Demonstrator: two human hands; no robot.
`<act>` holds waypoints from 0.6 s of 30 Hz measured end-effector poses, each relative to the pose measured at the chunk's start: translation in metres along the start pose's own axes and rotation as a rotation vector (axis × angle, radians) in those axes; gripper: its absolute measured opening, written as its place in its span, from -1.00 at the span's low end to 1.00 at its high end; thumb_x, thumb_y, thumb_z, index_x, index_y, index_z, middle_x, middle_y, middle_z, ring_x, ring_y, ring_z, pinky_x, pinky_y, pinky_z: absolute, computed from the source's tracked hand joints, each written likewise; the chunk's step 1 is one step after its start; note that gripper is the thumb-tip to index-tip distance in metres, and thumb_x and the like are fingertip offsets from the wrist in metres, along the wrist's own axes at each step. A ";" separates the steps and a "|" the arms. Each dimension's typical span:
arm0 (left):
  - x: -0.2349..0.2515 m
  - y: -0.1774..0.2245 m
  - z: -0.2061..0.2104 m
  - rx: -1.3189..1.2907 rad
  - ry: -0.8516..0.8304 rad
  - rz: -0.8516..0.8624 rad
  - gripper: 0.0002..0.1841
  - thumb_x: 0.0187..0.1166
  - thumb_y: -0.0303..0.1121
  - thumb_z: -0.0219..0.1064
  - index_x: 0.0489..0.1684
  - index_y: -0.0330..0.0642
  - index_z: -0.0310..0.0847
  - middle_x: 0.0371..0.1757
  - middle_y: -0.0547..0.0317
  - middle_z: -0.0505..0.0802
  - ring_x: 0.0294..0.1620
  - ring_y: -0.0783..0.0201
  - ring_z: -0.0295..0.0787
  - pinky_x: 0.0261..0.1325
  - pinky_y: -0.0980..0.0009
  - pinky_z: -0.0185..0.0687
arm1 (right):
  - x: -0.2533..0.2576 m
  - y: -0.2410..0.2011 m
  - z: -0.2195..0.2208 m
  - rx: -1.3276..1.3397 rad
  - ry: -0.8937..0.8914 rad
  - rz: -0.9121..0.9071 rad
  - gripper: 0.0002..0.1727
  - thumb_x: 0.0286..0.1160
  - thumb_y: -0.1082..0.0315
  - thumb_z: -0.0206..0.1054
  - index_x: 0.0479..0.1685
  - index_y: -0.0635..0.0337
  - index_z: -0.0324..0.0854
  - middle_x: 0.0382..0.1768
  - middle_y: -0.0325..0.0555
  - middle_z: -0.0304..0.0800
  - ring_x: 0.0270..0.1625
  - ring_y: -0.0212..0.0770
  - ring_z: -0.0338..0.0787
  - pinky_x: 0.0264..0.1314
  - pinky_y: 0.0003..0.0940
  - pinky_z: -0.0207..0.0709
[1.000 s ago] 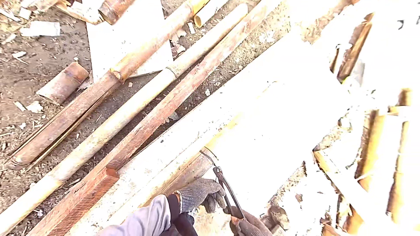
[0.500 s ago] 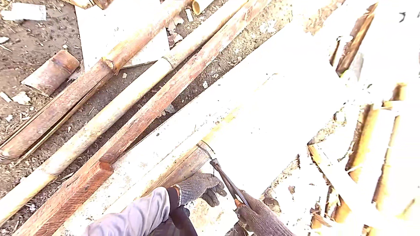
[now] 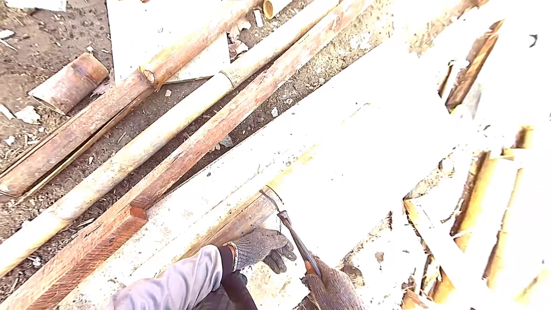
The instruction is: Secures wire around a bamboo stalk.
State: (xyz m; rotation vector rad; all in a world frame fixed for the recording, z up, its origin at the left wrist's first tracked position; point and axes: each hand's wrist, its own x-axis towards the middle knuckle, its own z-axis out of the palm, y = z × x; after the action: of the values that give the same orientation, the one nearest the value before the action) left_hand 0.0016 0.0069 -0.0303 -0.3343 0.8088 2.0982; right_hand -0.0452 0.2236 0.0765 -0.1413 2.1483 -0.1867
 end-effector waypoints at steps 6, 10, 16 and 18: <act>0.002 0.001 0.000 -0.013 0.008 -0.020 -0.59 0.90 -0.15 -0.06 0.27 -0.23 0.62 0.19 0.02 0.87 -0.08 0.17 0.92 0.03 0.23 0.85 | 0.001 -0.002 0.000 -0.039 0.024 -0.010 -0.47 0.78 0.04 0.05 0.54 0.11 0.57 -0.20 0.08 0.89 -0.11 0.12 0.88 0.05 0.21 0.68; -0.004 0.013 0.009 0.049 0.068 -0.042 -0.62 0.87 -0.17 -0.04 0.20 -0.17 0.67 0.05 0.16 0.91 -0.14 0.26 0.91 -0.04 0.28 0.84 | 0.006 -0.002 0.007 0.120 -0.064 0.121 -0.47 0.54 -0.22 0.26 0.00 0.07 0.76 -0.40 -0.10 0.85 -0.31 -0.05 0.84 -0.15 0.14 0.69; -0.002 0.009 0.007 0.050 0.055 -0.023 -0.61 0.87 -0.16 -0.02 0.18 -0.18 0.70 0.08 0.14 0.90 -0.14 0.24 0.91 -0.04 0.27 0.85 | 0.017 0.003 0.019 0.203 -0.156 0.234 -0.62 0.20 -0.06 0.53 -0.43 0.10 0.72 -0.55 -0.11 0.75 -0.43 -0.08 0.76 -0.27 0.12 0.60; 0.002 0.001 0.002 0.006 0.016 -0.012 -0.60 0.88 -0.15 -0.03 0.23 -0.22 0.66 0.17 0.04 0.87 -0.07 0.15 0.92 0.04 0.20 0.86 | 0.018 0.004 0.024 0.194 -0.139 0.233 -0.64 0.18 -0.02 0.53 -0.45 0.10 0.71 -0.55 -0.11 0.75 -0.42 -0.07 0.77 -0.28 0.12 0.61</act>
State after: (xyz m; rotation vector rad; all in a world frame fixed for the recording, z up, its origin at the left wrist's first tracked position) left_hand 0.0001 0.0089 -0.0293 -0.3524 0.8210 2.0843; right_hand -0.0354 0.2222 0.0482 0.2017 1.9770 -0.2407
